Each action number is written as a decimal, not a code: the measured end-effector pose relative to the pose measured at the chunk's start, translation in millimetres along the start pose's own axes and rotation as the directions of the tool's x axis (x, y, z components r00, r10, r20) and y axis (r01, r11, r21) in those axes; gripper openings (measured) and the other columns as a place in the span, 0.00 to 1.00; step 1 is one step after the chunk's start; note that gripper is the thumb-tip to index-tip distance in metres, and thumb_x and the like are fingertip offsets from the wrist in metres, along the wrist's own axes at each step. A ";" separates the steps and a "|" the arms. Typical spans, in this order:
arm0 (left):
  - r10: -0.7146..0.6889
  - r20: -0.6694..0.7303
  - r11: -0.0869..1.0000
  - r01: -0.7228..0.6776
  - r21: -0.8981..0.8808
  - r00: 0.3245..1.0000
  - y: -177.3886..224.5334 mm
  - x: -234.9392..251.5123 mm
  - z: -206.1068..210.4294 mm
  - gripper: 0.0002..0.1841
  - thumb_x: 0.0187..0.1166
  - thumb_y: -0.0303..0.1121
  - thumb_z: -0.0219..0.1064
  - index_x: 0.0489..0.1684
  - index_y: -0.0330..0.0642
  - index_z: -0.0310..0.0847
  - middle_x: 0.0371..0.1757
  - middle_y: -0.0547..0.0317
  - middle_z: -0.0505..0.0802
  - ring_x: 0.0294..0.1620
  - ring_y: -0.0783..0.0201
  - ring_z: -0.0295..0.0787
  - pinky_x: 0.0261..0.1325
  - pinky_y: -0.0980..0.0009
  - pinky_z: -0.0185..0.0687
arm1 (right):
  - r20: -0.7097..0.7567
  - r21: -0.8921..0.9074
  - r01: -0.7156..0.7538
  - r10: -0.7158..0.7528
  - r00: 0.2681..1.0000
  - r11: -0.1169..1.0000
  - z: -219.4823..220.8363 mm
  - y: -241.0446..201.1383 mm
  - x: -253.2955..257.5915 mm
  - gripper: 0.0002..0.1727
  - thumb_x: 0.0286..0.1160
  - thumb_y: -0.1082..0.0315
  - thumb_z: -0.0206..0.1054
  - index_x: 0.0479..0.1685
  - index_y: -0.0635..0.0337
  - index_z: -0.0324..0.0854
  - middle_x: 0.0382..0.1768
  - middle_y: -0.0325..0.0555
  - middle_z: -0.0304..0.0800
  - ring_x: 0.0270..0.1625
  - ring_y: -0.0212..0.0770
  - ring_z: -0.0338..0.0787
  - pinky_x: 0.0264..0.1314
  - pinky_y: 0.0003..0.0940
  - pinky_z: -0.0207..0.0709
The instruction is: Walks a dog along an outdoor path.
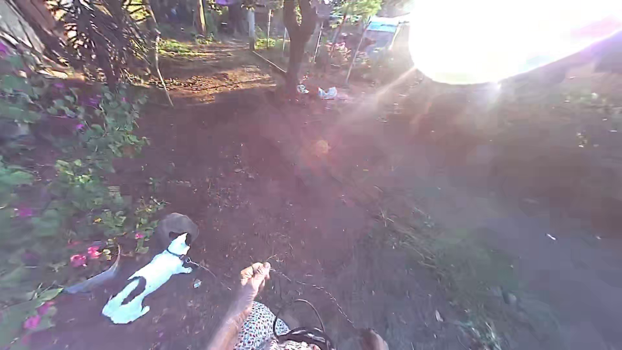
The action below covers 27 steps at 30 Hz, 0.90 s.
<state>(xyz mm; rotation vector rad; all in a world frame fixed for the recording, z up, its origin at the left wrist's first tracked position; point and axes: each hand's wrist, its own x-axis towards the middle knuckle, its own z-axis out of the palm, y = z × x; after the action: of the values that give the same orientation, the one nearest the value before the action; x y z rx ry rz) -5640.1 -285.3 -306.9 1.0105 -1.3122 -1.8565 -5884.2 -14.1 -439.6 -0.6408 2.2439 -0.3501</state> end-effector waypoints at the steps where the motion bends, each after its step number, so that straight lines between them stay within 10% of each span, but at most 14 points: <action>1: -0.002 -0.059 1.000 0.001 -0.016 0.998 0.3 22.6 2.0 0.15 0.88 0.24 0.52 0.27 0.43 0.78 0.16 0.77 0.77 0.13 0.85 0.63 0.19 0.87 0.60 | -0.051 0.053 0.015 -0.012 0.999 0.999 -15.8 -11.4 28.9 0.21 0.82 0.69 0.63 0.65 0.79 0.80 0.60 0.77 0.86 0.66 0.72 0.85 0.75 0.67 0.71; 3: -0.017 -0.157 0.998 0.008 -0.058 0.988 -1.5 64.9 4.1 0.15 0.89 0.24 0.51 0.29 0.42 0.79 0.14 0.77 0.75 0.12 0.85 0.62 0.18 0.88 0.59 | -0.129 0.215 0.033 -0.005 0.992 0.976 -45.9 -40.9 83.5 0.20 0.88 0.66 0.60 0.62 0.78 0.82 0.53 0.73 0.89 0.57 0.65 0.89 0.67 0.61 0.77; 7: -0.092 -0.209 0.991 0.070 -0.110 0.974 -21.4 155.2 -1.1 0.19 0.91 0.28 0.51 0.23 0.47 0.76 0.11 0.77 0.70 0.09 0.82 0.58 0.15 0.86 0.58 | -0.080 0.693 -0.009 0.089 0.993 0.721 -76.2 -102.4 184.3 0.17 0.94 0.63 0.52 0.41 0.68 0.78 0.15 0.37 0.75 0.13 0.28 0.73 0.19 0.25 0.72; 14: -0.225 -0.096 0.965 0.236 0.116 0.970 -45.2 363.3 29.4 0.14 0.90 0.31 0.54 0.32 0.39 0.79 0.15 0.75 0.70 0.13 0.81 0.61 0.20 0.85 0.59 | 0.050 0.965 0.000 0.184 0.982 -0.264 -119.9 -128.7 351.5 0.29 0.95 0.54 0.35 0.19 0.41 0.69 0.09 0.24 0.74 0.11 0.22 0.76 0.17 0.18 0.74; 18: -0.269 -0.039 0.923 0.269 0.276 0.962 -19.2 457.5 59.6 0.13 0.90 0.31 0.56 0.36 0.34 0.80 0.20 0.71 0.73 0.17 0.79 0.63 0.24 0.82 0.60 | 0.023 0.889 0.072 0.201 0.979 -0.452 -167.1 -143.9 407.0 0.33 0.94 0.52 0.34 0.14 0.39 0.73 0.10 0.26 0.80 0.12 0.23 0.80 0.19 0.18 0.77; 23: -0.116 -0.232 0.709 0.244 0.662 0.966 -23.3 584.7 53.7 0.19 0.84 0.38 0.67 0.29 0.26 0.85 0.27 0.48 0.85 0.32 0.58 0.80 0.44 0.56 0.77 | 0.062 0.907 0.038 0.221 0.973 -0.420 -230.7 -166.0 522.4 0.30 0.94 0.54 0.35 0.17 0.42 0.71 0.10 0.26 0.78 0.11 0.22 0.77 0.18 0.16 0.74; 25: -0.024 -0.468 0.739 0.330 0.587 0.884 -23.9 657.6 14.9 0.22 0.82 0.39 0.71 0.43 0.18 0.86 0.44 0.27 0.91 0.50 0.39 0.88 0.63 0.40 0.78 | 0.094 0.992 -0.080 0.139 0.986 -0.100 -255.3 -204.3 582.1 0.26 0.95 0.58 0.38 0.22 0.47 0.72 0.10 0.26 0.75 0.10 0.20 0.72 0.15 0.15 0.69; 27: 0.097 -0.584 0.849 0.239 0.472 0.806 -13.1 757.6 -10.8 0.19 0.82 0.34 0.68 0.48 0.17 0.83 0.50 0.27 0.88 0.53 0.44 0.84 0.64 0.45 0.75 | 0.043 0.980 -0.028 -0.075 0.996 0.197 -290.7 -274.8 645.2 0.25 0.94 0.61 0.40 0.25 0.49 0.76 0.10 0.26 0.75 0.10 0.21 0.70 0.16 0.17 0.68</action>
<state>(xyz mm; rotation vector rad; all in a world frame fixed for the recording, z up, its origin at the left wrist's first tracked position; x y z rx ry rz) -6008.9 -921.3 -490.4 1.7801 -1.4050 -1.0577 -6382.9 -581.7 -513.2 0.0696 1.3937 -1.6022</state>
